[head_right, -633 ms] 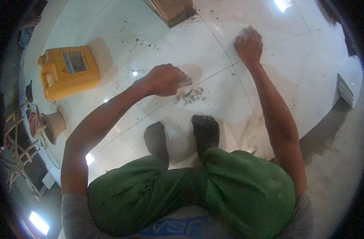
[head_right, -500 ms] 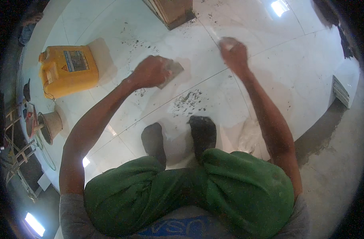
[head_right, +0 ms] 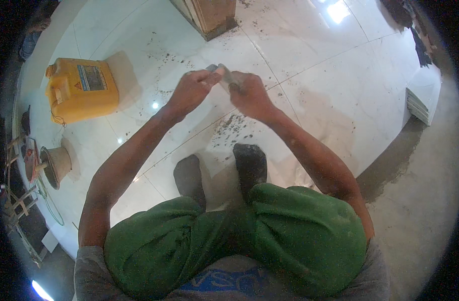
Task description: The person applies grout to the edges of floor tiles using a scraper, wipes excess material with a cloth, and assists another person in positioning a floor tile into place.
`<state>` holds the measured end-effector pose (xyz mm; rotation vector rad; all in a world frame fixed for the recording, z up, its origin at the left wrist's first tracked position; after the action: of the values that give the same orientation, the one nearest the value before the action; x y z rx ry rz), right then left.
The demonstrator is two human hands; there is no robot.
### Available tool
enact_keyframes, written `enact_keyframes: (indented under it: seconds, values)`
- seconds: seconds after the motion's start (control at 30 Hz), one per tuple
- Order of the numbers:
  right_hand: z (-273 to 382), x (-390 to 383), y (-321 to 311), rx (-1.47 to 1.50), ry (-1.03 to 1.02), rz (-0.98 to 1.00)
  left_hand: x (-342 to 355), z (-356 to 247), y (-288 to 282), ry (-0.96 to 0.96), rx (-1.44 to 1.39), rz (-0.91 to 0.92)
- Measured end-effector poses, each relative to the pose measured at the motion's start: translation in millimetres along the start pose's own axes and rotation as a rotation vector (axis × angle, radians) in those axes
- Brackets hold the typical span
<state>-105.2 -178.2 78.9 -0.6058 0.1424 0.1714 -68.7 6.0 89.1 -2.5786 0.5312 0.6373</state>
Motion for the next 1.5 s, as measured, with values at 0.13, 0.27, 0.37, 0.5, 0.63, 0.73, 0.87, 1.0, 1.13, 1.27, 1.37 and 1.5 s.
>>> enact_keyframes:
  seconds: [0.13,0.27,0.37,0.5,0.63,0.73,0.87,1.0,1.13,1.27,1.37,1.5]
  values:
    - [-23.8,0.2,-2.6,0.606,0.133,0.110,4.8,30.7,-27.2,0.231,0.328,-0.413]
    - [-26.0,-2.6,5.6,0.802,0.372,0.217,5.8,40.5,-25.6,0.042,0.055,0.159]
    - [-37.0,2.2,4.5,0.807,0.418,0.227,6.4,48.4,-25.3,0.081,-0.003,0.150]
    - [-73.8,28.9,-8.0,1.044,0.529,-0.149,31.8,95.5,-62.6,0.074,-0.238,-0.142]
    - [-92.7,51.5,-11.1,1.020,0.646,-0.316,39.8,123.4,-107.4,0.033,0.341,-0.345]
    - [-93.3,69.1,11.9,1.060,0.609,-0.416,34.6,145.9,-102.5,0.473,0.721,-0.629]
    - [-79.4,107.7,36.4,1.117,0.550,-0.529,32.7,159.0,-79.6,0.394,0.938,-0.551]
    - [-89.0,140.1,38.4,1.209,0.439,-0.470,36.3,146.1,-71.5,0.402,0.940,-0.556]
    - [-61.2,125.2,47.3,1.153,0.551,-0.524,29.5,148.8,-79.9,0.458,0.964,-0.617]
    - [-75.6,129.1,43.8,1.069,0.392,-0.499,33.8,146.0,-72.5,0.417,0.950,-0.631]
    - [-55.1,121.9,56.9,1.161,0.381,-0.455,32.9,149.8,-83.7,0.424,0.955,-0.671]
    - [-55.8,131.1,66.7,1.226,0.466,-0.581,35.0,150.6,-82.0,0.446,0.922,-0.693]
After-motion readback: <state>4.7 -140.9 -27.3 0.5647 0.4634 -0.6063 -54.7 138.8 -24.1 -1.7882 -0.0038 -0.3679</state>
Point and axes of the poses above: each hand's wrist, its own x-axis towards the middle knuckle, its own y-axis out of the palm, z = x × y, the point moved 3 cm from there along x, towards the middle knuckle, and after that the axes turned 5 degrees about -z, right-handed, at the moved point
